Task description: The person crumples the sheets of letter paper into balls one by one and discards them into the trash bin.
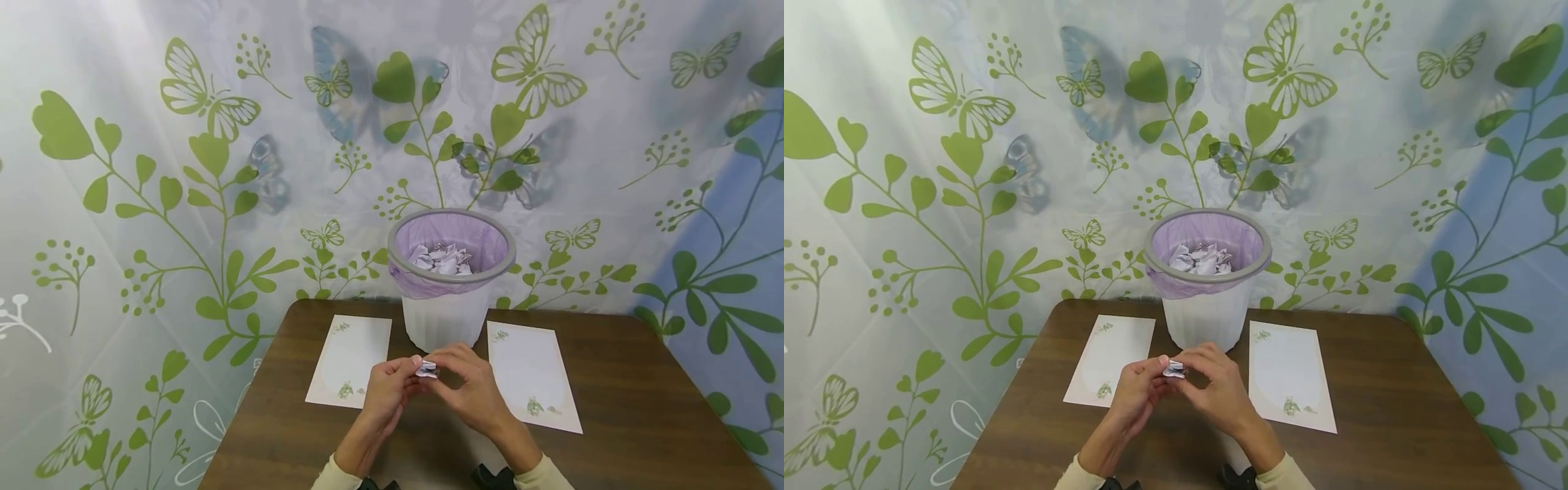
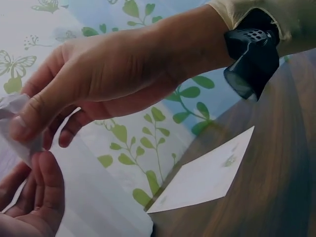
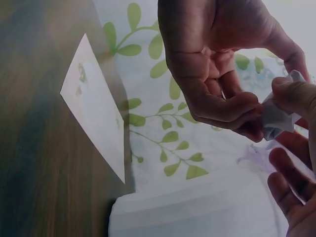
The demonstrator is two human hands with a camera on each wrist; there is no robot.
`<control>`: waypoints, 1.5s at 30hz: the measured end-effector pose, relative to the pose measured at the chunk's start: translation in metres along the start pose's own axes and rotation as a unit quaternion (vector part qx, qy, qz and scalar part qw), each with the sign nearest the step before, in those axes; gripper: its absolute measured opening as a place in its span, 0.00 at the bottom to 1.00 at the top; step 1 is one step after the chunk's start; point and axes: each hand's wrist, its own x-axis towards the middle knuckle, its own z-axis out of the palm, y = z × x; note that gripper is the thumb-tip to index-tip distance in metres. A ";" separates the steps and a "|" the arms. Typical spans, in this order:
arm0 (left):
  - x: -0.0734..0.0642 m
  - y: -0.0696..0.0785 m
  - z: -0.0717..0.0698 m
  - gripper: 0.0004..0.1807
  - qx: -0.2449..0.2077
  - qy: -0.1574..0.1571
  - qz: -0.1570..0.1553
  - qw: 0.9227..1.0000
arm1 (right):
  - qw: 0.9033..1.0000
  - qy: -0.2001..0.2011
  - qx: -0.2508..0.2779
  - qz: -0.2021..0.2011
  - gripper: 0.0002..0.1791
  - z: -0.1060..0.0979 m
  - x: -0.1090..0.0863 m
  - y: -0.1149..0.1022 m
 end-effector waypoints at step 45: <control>0.004 -0.005 0.013 0.11 0.112 0.121 0.138 0.977 | 0.997 0.054 -0.013 -0.058 0.26 0.011 0.003 0.001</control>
